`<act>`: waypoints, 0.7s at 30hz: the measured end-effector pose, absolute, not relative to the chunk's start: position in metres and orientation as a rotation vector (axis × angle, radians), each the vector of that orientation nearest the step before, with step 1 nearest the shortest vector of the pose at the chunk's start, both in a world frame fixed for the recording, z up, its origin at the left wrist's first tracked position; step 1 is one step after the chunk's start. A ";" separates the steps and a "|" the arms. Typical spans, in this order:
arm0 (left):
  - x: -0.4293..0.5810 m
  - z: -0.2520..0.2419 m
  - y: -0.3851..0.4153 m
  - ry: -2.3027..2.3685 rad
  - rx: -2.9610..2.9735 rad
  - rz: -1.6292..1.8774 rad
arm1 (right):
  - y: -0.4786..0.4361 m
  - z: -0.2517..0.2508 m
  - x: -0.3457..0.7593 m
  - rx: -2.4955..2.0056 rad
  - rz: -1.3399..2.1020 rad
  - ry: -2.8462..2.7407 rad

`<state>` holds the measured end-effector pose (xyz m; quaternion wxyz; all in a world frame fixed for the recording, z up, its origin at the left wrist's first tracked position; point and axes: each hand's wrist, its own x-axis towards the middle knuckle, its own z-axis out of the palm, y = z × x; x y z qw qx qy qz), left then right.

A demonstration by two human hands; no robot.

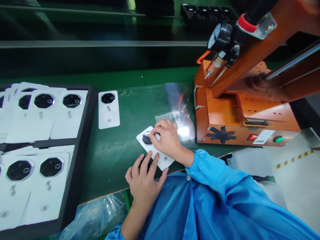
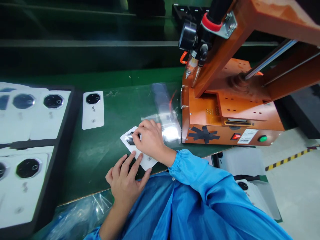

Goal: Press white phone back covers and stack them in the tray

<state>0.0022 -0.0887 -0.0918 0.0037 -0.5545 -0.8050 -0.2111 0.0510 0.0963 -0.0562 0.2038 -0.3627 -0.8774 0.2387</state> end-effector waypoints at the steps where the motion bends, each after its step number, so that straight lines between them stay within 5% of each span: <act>1: 0.003 -0.092 -0.088 -2.517 -1.739 -0.662 | 0.096 -0.056 0.052 -1.002 0.636 -2.460; 11: 0.002 -0.085 -0.087 -2.498 -1.768 -0.697 | 0.086 -0.028 0.091 -0.806 0.294 -2.682; 16: -0.014 -0.085 -0.091 -2.235 -1.892 -0.731 | 0.071 -0.010 0.142 -0.229 0.565 -3.013; 21: -0.051 -0.091 -0.088 -1.850 -2.009 -0.903 | 0.046 -0.037 0.151 -0.191 0.301 -2.932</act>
